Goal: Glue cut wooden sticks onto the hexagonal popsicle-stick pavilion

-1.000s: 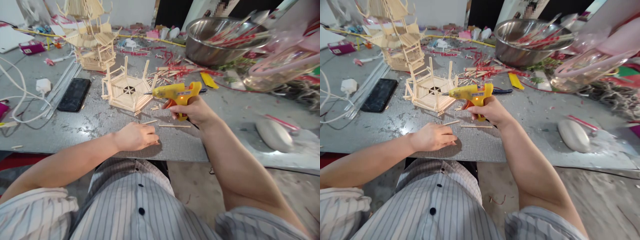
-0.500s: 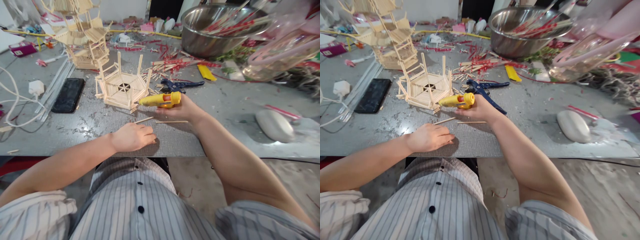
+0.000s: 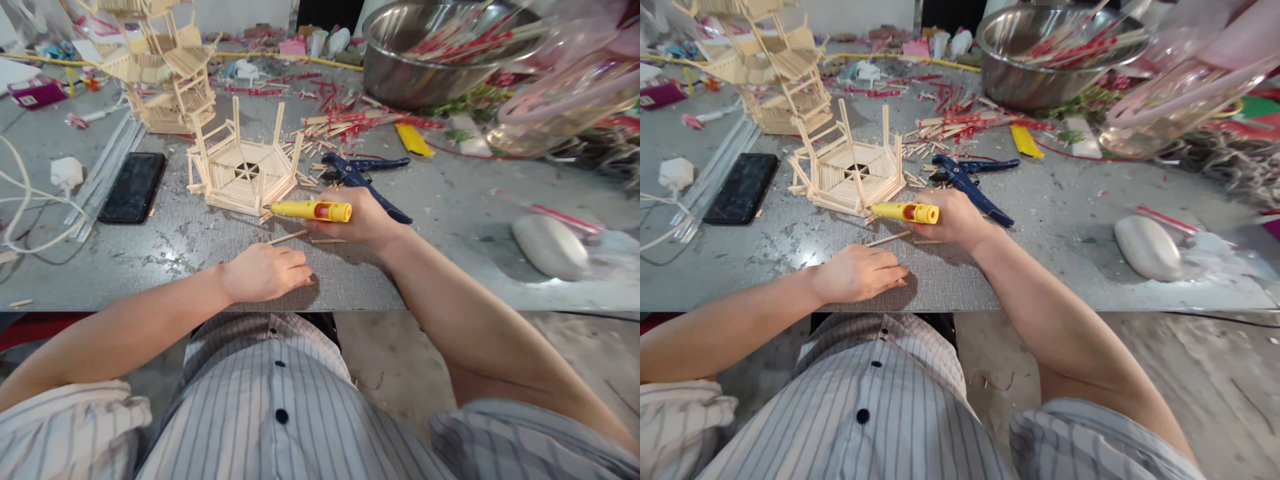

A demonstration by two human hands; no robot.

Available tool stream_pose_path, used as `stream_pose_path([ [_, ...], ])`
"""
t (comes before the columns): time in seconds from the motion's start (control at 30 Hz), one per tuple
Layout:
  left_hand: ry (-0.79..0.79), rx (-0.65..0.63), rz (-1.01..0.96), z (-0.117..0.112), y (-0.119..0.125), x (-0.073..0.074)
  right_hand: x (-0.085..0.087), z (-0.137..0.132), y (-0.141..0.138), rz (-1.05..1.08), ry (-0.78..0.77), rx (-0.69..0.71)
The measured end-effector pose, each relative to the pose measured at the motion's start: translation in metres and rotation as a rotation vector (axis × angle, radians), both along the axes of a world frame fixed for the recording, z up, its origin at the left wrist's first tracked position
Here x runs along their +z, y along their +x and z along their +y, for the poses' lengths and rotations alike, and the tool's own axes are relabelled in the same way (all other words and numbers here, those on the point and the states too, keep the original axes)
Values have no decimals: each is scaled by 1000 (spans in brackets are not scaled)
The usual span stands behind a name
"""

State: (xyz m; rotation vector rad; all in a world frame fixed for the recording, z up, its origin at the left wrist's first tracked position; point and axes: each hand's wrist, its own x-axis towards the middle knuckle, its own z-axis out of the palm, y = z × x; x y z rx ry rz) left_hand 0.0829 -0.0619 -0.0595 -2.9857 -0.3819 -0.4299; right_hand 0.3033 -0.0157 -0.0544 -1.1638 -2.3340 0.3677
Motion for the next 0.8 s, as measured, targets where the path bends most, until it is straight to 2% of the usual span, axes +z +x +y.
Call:
stream_pose_path([
  [0.4,0,7,13,0,0,-1,-14,3,3,-24,108,-31],
  [0.57,21,-5,-34,0,0,-1,-15,4,2,-49,122,-30],
  [0.8,-5,8,27,0,0,-1,-11,3,2,-38,100,-34],
])
